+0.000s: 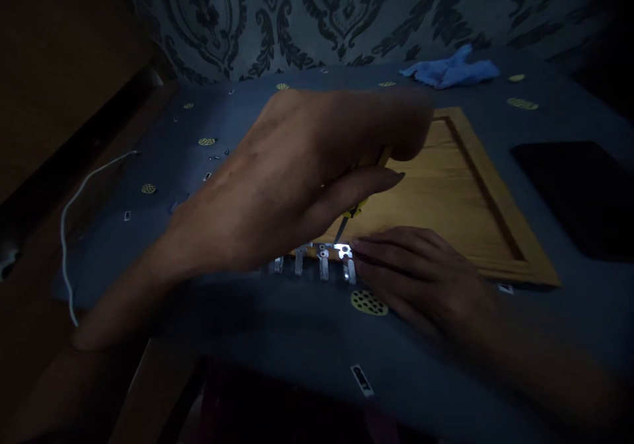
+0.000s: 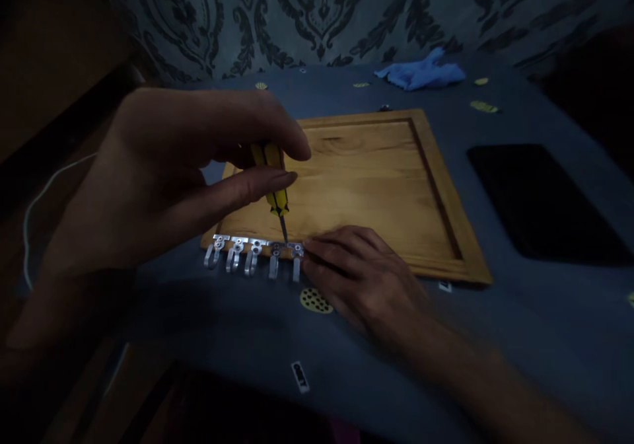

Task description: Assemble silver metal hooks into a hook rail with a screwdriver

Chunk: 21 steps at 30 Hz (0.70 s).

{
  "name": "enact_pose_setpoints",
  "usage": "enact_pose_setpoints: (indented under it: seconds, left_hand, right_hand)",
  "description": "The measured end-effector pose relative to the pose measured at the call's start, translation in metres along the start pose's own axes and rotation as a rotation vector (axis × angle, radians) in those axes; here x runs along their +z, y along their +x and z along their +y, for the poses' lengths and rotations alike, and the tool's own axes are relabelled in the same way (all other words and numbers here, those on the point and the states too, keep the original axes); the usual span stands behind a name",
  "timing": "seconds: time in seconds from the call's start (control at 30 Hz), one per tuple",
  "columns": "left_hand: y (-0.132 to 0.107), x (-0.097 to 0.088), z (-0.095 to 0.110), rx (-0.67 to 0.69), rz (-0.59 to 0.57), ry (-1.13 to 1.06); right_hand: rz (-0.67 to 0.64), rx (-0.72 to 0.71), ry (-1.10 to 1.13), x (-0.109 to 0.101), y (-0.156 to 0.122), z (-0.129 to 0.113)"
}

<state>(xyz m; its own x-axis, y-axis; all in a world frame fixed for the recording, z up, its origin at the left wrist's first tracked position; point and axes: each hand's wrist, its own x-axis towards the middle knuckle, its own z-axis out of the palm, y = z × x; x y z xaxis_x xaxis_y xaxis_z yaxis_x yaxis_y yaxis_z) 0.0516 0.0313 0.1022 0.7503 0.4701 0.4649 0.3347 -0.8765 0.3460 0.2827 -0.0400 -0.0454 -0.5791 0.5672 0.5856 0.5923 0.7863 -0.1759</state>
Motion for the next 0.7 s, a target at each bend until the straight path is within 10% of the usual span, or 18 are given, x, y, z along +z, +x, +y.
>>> enact_pose_setpoints:
  seconds: [0.7]
  left_hand:
    - [0.0019,0.0091,0.0008,0.027,-0.042,0.03]
  right_hand:
    - [-0.002,0.028,0.01,-0.0033,0.0004,-0.0061]
